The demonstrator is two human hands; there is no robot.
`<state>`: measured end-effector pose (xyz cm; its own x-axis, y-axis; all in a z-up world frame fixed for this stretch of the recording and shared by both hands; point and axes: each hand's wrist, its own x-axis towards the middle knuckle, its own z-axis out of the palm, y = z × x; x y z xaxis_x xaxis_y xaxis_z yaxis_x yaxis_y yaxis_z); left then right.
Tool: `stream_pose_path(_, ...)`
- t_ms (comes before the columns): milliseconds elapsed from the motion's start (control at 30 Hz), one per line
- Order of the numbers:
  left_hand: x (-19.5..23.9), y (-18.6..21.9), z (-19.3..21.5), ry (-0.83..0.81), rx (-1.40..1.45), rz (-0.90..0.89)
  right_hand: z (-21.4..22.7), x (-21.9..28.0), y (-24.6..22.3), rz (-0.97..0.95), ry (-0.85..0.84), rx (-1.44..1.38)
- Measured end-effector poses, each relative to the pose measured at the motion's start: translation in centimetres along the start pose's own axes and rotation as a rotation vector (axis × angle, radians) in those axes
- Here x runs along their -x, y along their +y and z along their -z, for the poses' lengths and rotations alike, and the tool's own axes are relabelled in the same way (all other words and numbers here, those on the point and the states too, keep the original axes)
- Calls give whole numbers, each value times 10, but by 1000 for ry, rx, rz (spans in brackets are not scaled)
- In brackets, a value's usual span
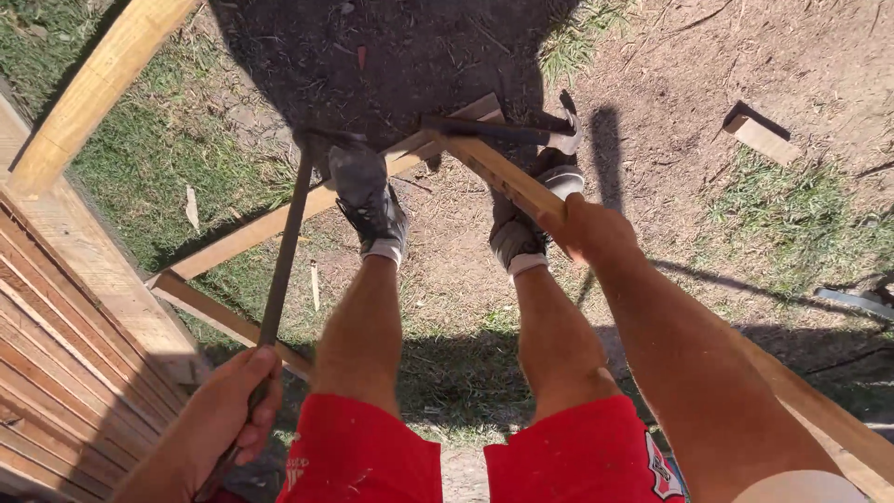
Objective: Disassemble wooden frames using a pry bar and hammer
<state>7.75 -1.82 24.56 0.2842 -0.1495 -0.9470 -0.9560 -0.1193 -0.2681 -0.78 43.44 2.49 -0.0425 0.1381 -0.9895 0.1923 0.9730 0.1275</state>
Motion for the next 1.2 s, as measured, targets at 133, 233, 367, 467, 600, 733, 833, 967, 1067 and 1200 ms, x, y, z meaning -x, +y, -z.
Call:
stream_pose_path(133, -16, -23, -43, -55, 123, 85, 21, -10, -3, 62, 11, 74)
stream_pose_path(233, -42, -30, -81, -78, 124, 119, 40, -3, -8, 15, -60, 81)
stream_pose_path(367, -72, -55, -104, -30, -288, -53, 70, 6, -29, 6, -99, 104)
stream_pose_path(467, -103, -77, -109, -34, -543, -155, 87, -5, -26, -48, -134, 117)
stream_pose_path(600, -98, -79, -110, 39, -735, -261, 116, -6, -51, -152, -245, -177)
stream_pose_path(733, -83, -62, -93, 94, -863, -308, 149, 12, -84, -234, -268, -87)
stream_pose_path(833, -77, -37, -71, 97, -979, -312, 169, 26, -104, -284, -233, -59)
stream_pose_path(967, -106, -26, -20, 162, -1335, -344, 169, 20, -98, -320, -201, -113)
stream_pose_path(1067, -164, -42, 31, 340, -1567, -757, 165, 19, -95, -318, -194, -106)
stream_pose_path(1200, -184, -15, 57, 456, -1757, -1166, 169, 7, -91, -316, -218, -138)
